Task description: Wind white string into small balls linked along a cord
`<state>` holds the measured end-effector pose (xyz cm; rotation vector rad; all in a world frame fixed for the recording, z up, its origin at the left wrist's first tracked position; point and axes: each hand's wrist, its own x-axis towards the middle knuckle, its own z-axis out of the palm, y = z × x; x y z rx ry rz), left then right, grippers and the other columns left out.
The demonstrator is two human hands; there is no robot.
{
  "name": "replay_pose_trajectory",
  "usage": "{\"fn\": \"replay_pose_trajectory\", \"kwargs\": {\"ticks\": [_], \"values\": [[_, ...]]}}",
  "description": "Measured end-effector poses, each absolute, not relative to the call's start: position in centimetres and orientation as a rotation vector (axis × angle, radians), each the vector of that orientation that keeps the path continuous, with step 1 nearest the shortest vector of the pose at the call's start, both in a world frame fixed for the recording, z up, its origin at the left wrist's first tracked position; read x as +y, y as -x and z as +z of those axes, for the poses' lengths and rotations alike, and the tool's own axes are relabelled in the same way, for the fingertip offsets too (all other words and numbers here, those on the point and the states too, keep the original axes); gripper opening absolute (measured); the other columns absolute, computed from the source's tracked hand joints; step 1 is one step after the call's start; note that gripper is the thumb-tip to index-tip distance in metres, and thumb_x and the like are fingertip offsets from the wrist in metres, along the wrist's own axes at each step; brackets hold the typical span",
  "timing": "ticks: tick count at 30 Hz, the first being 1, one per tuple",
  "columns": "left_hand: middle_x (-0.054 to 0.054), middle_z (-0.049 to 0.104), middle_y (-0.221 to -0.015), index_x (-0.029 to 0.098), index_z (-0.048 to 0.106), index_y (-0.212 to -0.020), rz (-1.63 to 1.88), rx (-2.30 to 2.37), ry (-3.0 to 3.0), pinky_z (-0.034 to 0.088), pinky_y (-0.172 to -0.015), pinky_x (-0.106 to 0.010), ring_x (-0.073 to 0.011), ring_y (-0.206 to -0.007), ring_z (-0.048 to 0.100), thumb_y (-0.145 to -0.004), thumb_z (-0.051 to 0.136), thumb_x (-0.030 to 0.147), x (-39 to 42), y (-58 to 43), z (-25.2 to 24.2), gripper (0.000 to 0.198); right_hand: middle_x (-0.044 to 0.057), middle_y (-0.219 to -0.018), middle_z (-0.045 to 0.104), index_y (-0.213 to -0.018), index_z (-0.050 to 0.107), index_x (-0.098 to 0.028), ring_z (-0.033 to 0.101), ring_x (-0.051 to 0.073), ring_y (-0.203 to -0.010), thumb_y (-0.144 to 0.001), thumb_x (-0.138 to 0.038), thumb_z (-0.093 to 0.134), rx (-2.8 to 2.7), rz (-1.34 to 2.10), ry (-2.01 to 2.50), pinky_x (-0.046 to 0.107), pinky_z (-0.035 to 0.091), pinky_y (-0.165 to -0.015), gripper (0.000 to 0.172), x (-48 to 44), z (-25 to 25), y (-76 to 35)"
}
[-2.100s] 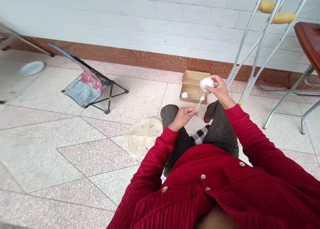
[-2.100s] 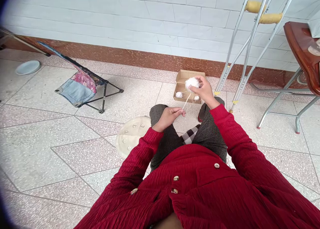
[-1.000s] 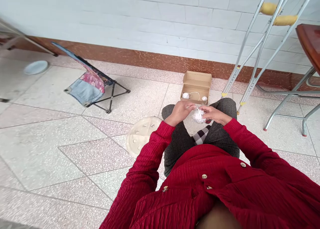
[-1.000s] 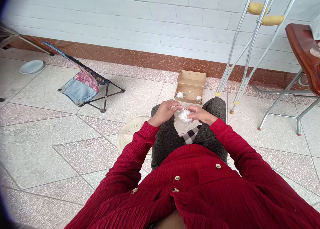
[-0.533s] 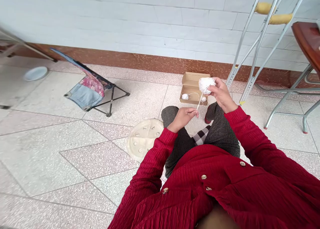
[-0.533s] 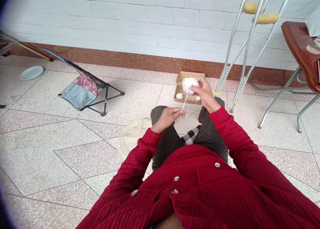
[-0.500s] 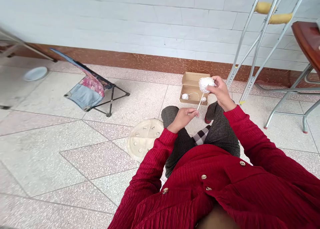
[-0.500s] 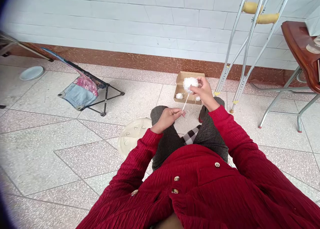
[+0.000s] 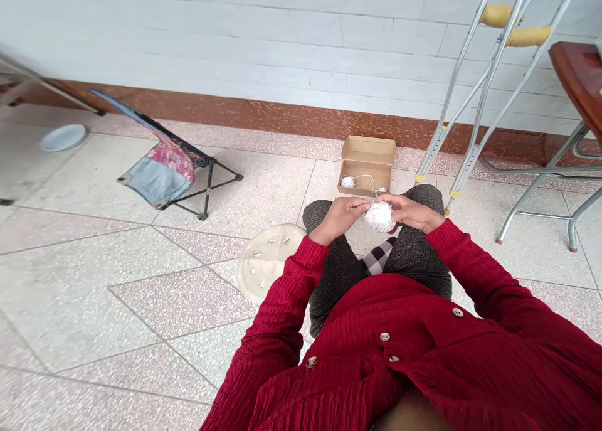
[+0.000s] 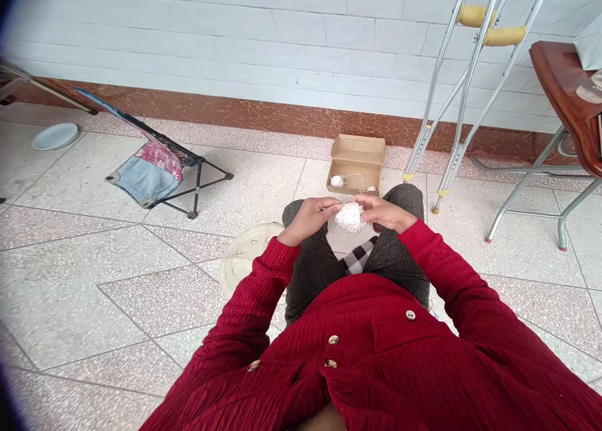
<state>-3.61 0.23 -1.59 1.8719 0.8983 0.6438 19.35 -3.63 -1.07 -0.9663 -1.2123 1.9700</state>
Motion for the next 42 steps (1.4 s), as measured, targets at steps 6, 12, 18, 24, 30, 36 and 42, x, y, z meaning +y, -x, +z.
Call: {"fn": "replay_pose_trajectory", "kwargs": {"ticks": [6,12,18,24,30,36,42], "values": [[-0.004,0.075,-0.081,0.014,0.073,-0.076,0.618,0.906,-1.708,0.050,-0.083,-0.028,-0.0183,-0.082,0.067,-0.095,0.055,0.046,-0.9,2.7,-3.7,0.041,0.005,-0.109,0.069,-0.114,0.059,-0.025,0.065,0.023,-0.092,-0.065,-0.036,0.078,-1.025,1.778,0.801,0.034,0.056,-0.072,0.053,-2.4,0.5,-19.2],[-0.001,0.071,-0.075,0.017,0.070,-0.071,0.531,0.860,-1.931,0.047,-0.097,-0.034,-0.0155,-0.076,0.062,-0.095,0.055,0.037,-2.1,2.6,-2.9,0.035,0.006,-0.112,0.063,-0.107,0.058,-0.026,0.058,0.022,-0.090,-0.069,-0.035,0.077,-1.146,1.040,1.363,0.037,0.054,-0.074,0.044,0.8,-1.3,-19.4],[0.002,0.072,-0.075,0.018,0.072,-0.073,0.641,0.871,-2.073,0.034,-0.116,-0.043,-0.0142,-0.073,0.060,-0.094,0.058,0.031,0.0,3.6,-1.0,0.029,0.001,-0.091,0.059,-0.093,0.063,-0.021,0.054,0.018,-0.079,-0.052,-0.023,0.080,-1.414,1.261,1.516,0.035,0.048,-0.076,0.045,-1.4,-4.8,-18.7],[-0.002,0.072,-0.080,0.016,0.076,-0.082,0.728,0.935,-1.870,0.048,-0.079,-0.029,-0.0174,-0.078,0.063,-0.092,0.059,0.042,1.2,4.0,-2.0,0.033,0.000,-0.094,0.063,-0.111,0.063,-0.022,0.059,0.015,-0.081,-0.059,-0.023,0.081,-1.137,1.914,0.971,0.026,0.049,-0.070,0.055,-4.4,-1.8,-18.1],[-0.002,0.072,-0.077,0.014,0.073,-0.076,0.681,0.939,-1.788,0.046,-0.075,-0.026,-0.0158,-0.074,0.063,-0.095,0.054,0.043,0.1,2.5,-3.5,0.040,0.002,-0.107,0.064,-0.111,0.059,-0.025,0.061,0.018,-0.090,-0.063,-0.032,0.078,-1.030,1.623,0.852,0.030,0.053,-0.075,0.053,-1.5,1.5,-18.3],[-0.002,0.070,-0.076,0.017,0.071,-0.071,0.546,0.909,-1.988,0.046,-0.077,-0.028,-0.0159,-0.075,0.062,-0.095,0.055,0.033,-1.6,2.4,-2.4,0.034,0.003,-0.105,0.058,-0.100,0.056,-0.023,0.057,0.019,-0.091,-0.059,-0.030,0.080,-1.233,0.833,1.368,0.030,0.051,-0.071,0.048,2.5,-1.0,-19.6],[-0.001,0.070,-0.074,0.018,0.070,-0.073,0.674,0.907,-2.163,0.047,-0.093,-0.035,-0.0158,-0.074,0.060,-0.097,0.054,0.030,-0.2,3.7,0.0,0.031,-0.001,-0.090,0.060,-0.095,0.059,-0.022,0.056,0.012,-0.068,-0.057,-0.026,0.079,-1.159,1.241,1.528,0.023,0.045,-0.055,0.043,0.1,-5.5,-19.0]]}}
